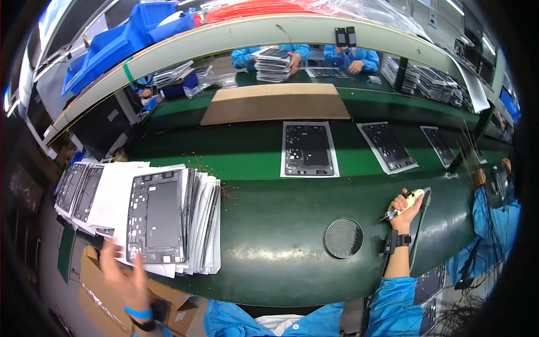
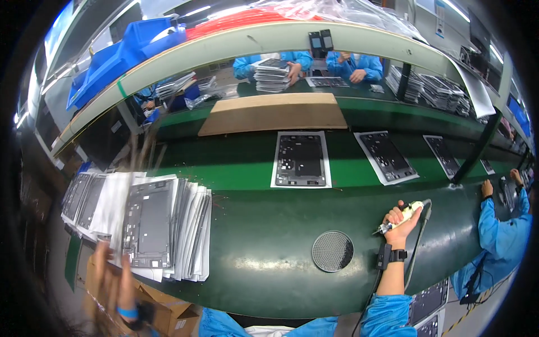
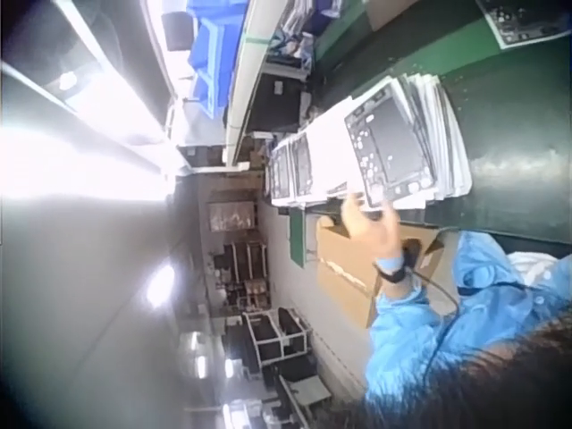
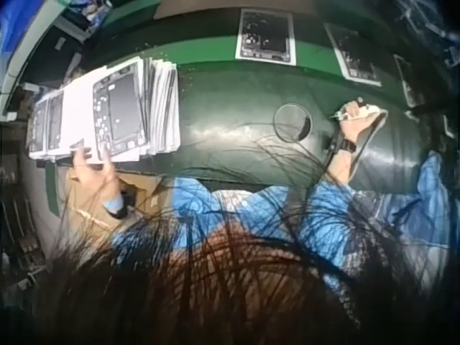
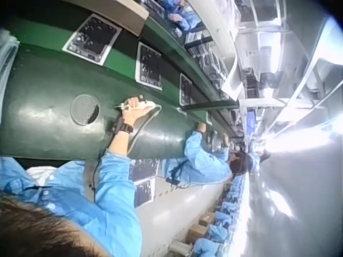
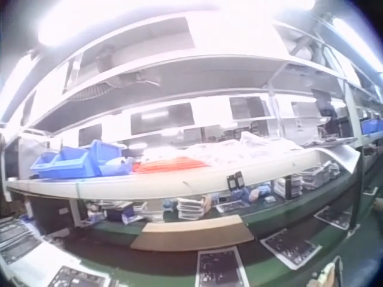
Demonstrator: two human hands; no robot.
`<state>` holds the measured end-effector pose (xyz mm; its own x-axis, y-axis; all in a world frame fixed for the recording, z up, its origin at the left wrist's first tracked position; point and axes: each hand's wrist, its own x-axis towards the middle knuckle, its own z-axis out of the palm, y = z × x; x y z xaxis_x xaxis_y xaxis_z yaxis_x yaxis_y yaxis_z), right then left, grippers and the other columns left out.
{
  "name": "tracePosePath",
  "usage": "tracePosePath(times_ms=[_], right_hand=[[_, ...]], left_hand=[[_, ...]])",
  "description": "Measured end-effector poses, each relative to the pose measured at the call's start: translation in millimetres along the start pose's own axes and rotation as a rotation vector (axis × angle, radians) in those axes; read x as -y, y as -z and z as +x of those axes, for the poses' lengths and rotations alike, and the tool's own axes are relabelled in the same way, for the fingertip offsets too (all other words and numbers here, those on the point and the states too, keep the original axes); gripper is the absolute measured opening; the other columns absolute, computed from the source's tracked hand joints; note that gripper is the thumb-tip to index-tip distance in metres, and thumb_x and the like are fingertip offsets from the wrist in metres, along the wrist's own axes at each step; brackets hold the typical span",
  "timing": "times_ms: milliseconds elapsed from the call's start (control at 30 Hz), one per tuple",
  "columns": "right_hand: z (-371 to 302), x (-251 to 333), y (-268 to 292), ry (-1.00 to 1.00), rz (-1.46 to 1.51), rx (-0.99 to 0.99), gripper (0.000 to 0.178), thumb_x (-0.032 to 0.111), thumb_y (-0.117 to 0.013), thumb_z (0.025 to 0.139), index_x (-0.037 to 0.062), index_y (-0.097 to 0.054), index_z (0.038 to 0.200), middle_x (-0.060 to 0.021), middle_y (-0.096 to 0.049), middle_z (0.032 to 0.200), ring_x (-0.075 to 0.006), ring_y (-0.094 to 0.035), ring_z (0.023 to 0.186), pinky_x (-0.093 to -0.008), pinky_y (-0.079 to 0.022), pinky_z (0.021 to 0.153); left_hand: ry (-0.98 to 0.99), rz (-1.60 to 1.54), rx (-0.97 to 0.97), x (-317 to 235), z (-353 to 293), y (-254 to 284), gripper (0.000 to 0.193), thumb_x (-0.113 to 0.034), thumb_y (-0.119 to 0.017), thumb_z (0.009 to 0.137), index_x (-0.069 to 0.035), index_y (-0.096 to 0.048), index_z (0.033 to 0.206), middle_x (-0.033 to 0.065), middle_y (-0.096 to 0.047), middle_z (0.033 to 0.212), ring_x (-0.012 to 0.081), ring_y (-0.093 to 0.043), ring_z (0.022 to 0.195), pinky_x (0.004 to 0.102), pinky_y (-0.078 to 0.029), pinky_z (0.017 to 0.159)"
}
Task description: Assembling electronic chassis components using a power screwdriver on a factory assembly line.
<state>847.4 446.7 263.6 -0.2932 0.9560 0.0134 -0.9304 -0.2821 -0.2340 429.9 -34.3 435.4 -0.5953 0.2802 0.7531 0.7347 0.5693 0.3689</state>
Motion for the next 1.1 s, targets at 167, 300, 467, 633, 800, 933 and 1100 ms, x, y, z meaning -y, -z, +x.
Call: tracePosePath(times_ms=[167, 300, 467, 633, 800, 933, 1100], right_hand=[[3, 5, -4, -0.022, 0.0, -0.003, 0.063, 0.067, -0.053, 0.084, 0.0043, -0.054, 0.092, 0.005, -0.029, 0.052, -0.0067, -0.027, 0.043, -0.0223, -0.025, 0.042], [6, -3, -7, -0.003, -0.014, -0.015, 0.062, 0.065, -0.053, 0.086, 0.0038, -0.054, 0.092, 0.005, -0.029, 0.051, -0.0067, -0.026, 0.042, -0.0225, -0.026, 0.042], [1, -5, -6, -0.003, 0.002, -0.027, 0.062, 0.066, -0.052, 0.085, 0.0044, -0.055, 0.091, 0.0046, -0.029, 0.051, -0.0072, -0.027, 0.042, -0.0226, -0.025, 0.041], [3, 3, -7, -0.012, 0.066, -0.024, 0.064, 0.069, -0.052, 0.084, 0.0053, -0.056, 0.09, 0.0049, -0.029, 0.05, -0.0071, -0.028, 0.041, -0.0224, -0.025, 0.041], [6, 3, -8, 0.011, 0.06, -0.057, 0.063, 0.07, -0.052, 0.083, 0.0065, -0.055, 0.088, 0.0053, -0.03, 0.049, -0.0069, -0.028, 0.04, -0.0225, -0.026, 0.041], [7, 1, -9, -0.002, 0.084, -0.054, 0.064, 0.071, -0.051, 0.083, 0.0068, -0.054, 0.088, 0.0051, -0.03, 0.049, -0.0076, -0.028, 0.04, -0.0233, -0.026, 0.041], [2, 0, -9, 0.016, 0.055, -0.088, 0.067, 0.073, -0.049, 0.083, 0.0059, -0.057, 0.085, 0.0048, -0.03, 0.048, -0.008, -0.027, 0.039, -0.0234, -0.025, 0.04]], left_hand=[[-0.082, -0.9, 0.954, -143, -21, -119, 0.016, -0.006, -0.065, 0.085, 0.002, -0.069, 0.099, 0.0113, -0.069, 0.086, 0.0184, -0.065, 0.079, 0.0294, -0.05, 0.073], [0.011, -0.565, 0.959, -200, -11, -279, 0.041, -0.028, -0.064, 0.084, -0.005, -0.062, 0.117, 0.0147, -0.07, 0.094, 0.0302, -0.068, 0.09, 0.0406, -0.053, 0.079], [0.174, 0.054, 0.967, -199, 29, -386, 0.053, -0.038, -0.075, 0.074, -0.01, -0.061, 0.116, 0.0155, -0.065, 0.116, 0.0321, -0.062, 0.109, 0.0422, -0.051, 0.089], [0.314, 0.116, 1.11, -190, 34, -418, 0.059, -0.038, -0.083, 0.067, -0.011, -0.063, 0.116, 0.0098, -0.064, 0.122, 0.0274, -0.061, 0.114, 0.0397, -0.05, 0.093], [0.347, 0.121, 1.263, -177, 49, -450, 0.064, -0.035, -0.084, 0.066, -0.011, -0.061, 0.12, 0.0098, -0.062, 0.126, 0.0269, -0.058, 0.118, 0.0401, -0.048, 0.096], [0.322, -0.047, 1.298, -163, 58, -463, 0.052, -0.026, -0.083, 0.069, 0.002, -0.063, 0.108, 0.0152, -0.069, 0.097, 0.0235, -0.067, 0.085, 0.0361, -0.054, 0.074], [0.598, -0.564, 1.316, -174, 55, -410, 0.024, -0.006, -0.071, 0.083, 0.015, -0.063, 0.091, 0.0198, -0.067, 0.078, 0.0264, -0.07, 0.066, 0.0336, -0.059, 0.057]])
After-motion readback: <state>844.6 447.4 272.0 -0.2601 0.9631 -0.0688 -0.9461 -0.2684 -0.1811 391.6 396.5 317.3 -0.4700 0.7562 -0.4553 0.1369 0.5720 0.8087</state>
